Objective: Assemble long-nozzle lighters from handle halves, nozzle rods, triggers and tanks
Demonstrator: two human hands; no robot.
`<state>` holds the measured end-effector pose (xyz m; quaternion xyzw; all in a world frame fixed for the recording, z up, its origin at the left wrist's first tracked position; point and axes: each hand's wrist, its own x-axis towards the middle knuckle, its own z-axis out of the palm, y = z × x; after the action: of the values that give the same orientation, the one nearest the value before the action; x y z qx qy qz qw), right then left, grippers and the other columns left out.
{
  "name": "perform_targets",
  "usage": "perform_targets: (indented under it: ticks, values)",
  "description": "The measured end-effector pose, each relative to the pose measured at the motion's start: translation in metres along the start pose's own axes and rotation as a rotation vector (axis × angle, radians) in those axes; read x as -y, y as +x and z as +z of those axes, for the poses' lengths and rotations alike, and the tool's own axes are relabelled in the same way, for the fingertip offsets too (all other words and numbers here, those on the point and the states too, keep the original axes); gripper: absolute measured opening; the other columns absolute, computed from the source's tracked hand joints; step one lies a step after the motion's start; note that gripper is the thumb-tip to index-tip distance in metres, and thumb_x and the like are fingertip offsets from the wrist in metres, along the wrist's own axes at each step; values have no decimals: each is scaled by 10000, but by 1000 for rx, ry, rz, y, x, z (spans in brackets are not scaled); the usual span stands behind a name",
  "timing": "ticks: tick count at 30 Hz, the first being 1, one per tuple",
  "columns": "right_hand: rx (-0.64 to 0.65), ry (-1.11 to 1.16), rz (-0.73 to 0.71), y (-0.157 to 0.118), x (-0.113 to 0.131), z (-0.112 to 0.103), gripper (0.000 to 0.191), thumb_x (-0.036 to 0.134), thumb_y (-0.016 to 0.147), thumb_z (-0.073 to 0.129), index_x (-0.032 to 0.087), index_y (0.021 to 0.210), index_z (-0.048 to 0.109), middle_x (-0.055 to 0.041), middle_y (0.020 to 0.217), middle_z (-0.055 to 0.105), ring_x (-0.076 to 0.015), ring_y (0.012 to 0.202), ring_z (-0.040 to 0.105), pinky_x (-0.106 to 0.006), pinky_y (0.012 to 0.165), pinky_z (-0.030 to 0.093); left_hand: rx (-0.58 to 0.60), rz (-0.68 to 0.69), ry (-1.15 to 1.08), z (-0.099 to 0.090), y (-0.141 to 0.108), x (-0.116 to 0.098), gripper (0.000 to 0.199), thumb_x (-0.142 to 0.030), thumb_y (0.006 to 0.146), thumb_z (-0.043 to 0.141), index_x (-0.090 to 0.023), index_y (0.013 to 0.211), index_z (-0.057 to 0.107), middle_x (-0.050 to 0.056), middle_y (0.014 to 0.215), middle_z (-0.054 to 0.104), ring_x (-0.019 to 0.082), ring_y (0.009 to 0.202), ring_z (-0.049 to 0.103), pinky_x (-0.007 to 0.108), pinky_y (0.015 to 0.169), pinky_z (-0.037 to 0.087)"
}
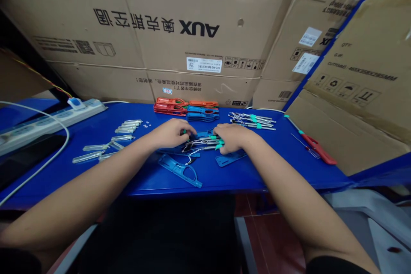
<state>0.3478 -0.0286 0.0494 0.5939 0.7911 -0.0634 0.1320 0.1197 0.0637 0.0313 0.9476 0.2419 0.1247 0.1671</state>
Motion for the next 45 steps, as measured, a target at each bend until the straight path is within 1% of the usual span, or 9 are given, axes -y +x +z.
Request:
perform_targets:
  ticks: [5,8,11,16,23,30,37,41,45]
  values:
    - [62,-65,40,13,7,0,408,328,653,684,214,1025,563,-94,1065,654,-274,918,623,-313,617,389,-57,-1,55,-38,-30,-15,441,-164,781,526,-201,1185,699,45,1143,722,219,1042,655,343,928,499]
    - [51,-62,19,13,9,4,341,319,692,650,216,1006,565,-89,1034,668,-263,876,626,-310,606,371,-245,-34,79,-45,-68,-29,395,-206,828,520,-226,1186,684,34,1142,704,230,1091,625,384,975,483]
    - [31,-52,-25,10,6,9,262,315,740,608,208,977,573,-98,1030,670,-257,863,623,-315,629,378,-398,-78,4,-25,-102,-35,282,-288,918,500,-229,1108,699,42,1033,692,208,973,633,371,891,515]
    - [-16,-5,-51,1,-3,11,171,281,768,576,207,917,539,-98,990,659,-238,832,601,-303,628,365,-317,-101,50,25,-131,-32,337,-386,977,482,-253,1244,639,76,1204,636,237,1124,587,416,979,502]
    - [-112,-21,-88,-18,-12,-13,98,230,764,549,219,829,477,-78,904,640,-203,743,548,-291,619,323,-84,-114,239,51,-133,-29,600,-499,1005,392,-273,1554,306,83,1622,296,328,1478,303,590,1187,282]
    - [-143,-131,105,-21,-75,-38,142,232,766,561,214,905,537,-107,973,677,-242,832,608,-307,659,371,-110,-123,289,51,-133,-30,508,-484,1009,377,-290,1470,463,95,1590,361,324,1395,436,584,1108,362]
    - [-71,-132,266,5,-143,-15,284,226,739,629,192,1022,626,-128,1062,706,-278,931,652,-326,734,445,-195,-130,252,52,-136,-34,419,-459,973,464,-305,1342,591,79,1504,484,325,1294,517,563,1037,409]
    - [-64,-99,257,6,-141,-3,368,246,754,643,157,1111,630,-147,1117,692,-274,974,653,-323,790,473,-210,-129,207,49,-138,-32,387,-446,954,510,-303,1299,613,80,1441,531,322,1260,525,565,1016,420]
    - [-239,-86,150,-19,-112,2,390,333,851,570,166,1202,602,-163,1214,642,-296,1097,602,-370,917,452,-255,-139,112,39,-139,-29,366,-435,960,512,-293,1282,613,86,1388,540,307,1247,514,533,997,448]
